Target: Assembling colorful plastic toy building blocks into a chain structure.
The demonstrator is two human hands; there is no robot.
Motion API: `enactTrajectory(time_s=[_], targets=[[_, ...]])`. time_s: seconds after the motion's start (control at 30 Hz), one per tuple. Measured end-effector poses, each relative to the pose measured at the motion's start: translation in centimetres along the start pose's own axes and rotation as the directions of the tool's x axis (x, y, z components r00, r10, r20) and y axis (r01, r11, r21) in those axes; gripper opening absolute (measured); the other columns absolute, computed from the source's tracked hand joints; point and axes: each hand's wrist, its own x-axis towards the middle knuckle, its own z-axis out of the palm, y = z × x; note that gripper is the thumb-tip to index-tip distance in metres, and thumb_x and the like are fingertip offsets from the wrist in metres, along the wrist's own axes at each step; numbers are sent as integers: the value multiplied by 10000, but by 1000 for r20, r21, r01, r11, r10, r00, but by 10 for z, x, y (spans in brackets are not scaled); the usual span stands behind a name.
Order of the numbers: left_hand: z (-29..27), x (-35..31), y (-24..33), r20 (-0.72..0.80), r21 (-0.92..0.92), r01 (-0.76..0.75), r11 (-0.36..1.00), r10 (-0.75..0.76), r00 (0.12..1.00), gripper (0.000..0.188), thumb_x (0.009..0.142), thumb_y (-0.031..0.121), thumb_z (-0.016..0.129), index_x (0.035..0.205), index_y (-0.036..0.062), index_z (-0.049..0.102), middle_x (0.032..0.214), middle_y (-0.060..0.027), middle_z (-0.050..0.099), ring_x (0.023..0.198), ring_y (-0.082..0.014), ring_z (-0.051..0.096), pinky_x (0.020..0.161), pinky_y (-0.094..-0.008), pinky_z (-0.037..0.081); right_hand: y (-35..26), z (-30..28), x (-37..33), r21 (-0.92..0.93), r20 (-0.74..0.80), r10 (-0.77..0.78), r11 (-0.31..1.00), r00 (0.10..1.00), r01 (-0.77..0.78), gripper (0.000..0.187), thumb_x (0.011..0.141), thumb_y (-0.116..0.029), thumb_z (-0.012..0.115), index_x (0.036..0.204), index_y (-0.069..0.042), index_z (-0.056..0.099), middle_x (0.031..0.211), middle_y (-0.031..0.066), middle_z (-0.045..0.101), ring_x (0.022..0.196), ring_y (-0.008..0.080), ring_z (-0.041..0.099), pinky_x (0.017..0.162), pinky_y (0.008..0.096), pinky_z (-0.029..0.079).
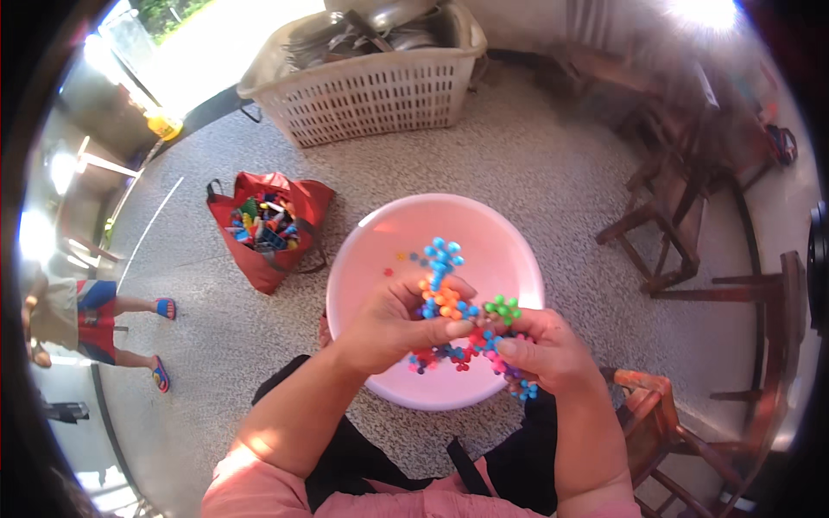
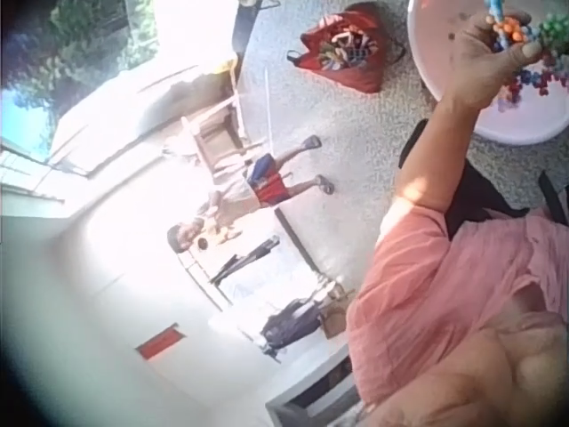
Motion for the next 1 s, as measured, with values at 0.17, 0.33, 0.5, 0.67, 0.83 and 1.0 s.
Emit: enactTrajectory(time_s=[0.17,0.33,0.5,0.67,0.83,1.0], targets=[[10,2,1,31,-38,42,998,-41,999,353,738,33,689,1064,34,555,954,-29,596,861,-116,577,770,-252,474,-4,4,-4,-121,-58,35,992,998,-42,239,766,-74,643,992,-6,604,789,11,592,624,55,539,524,191,437],[6,0,1,50,85,-70,994,66,997,387,801,125,652,1135,15,493,966,-29,584,827,-63,554,644,-188,465,3,5,0,-63,-90,20,998,996,-26,244,751,-51,642,987,-1,604,748,12,592,590,53,533,501,181,424],[-8,4,11,81,129,-135,982,125,989,452,908,326,468,1216,-3,431,1083,-87,550,1023,-160,513,908,-309,391,-1,2,-3,63,-209,-52,996,976,67,230,718,-23,634,943,-2,591,748,31,593,539,70,540,449,182,417],[-15,4,6,198,-66,-107,992,118,973,644,898,510,339,1253,-26,380,1244,-138,458,1139,-224,457,965,-380,335,2,-10,-4,300,-96,-123,943,988,147,253,733,-89,610,959,2,542,753,62,571,520,87,508,428,188,388],[-4,2,0,403,-279,-40,960,155,902,791,850,596,332,1291,-60,305,1271,-207,420,1181,-302,419,994,-438,300,2,-15,-5,547,-3,-201,819,980,170,287,769,-167,600,979,10,515,731,98,537,477,89,450,388,186,342],[0,-1,2,386,-287,28,957,90,918,756,827,498,462,1263,-102,316,1239,-273,423,1159,-363,435,981,-480,315,0,-14,-4,568,24,-152,816,988,112,284,808,-149,553,992,64,515,710,109,531,450,76,428,349,170,294]])
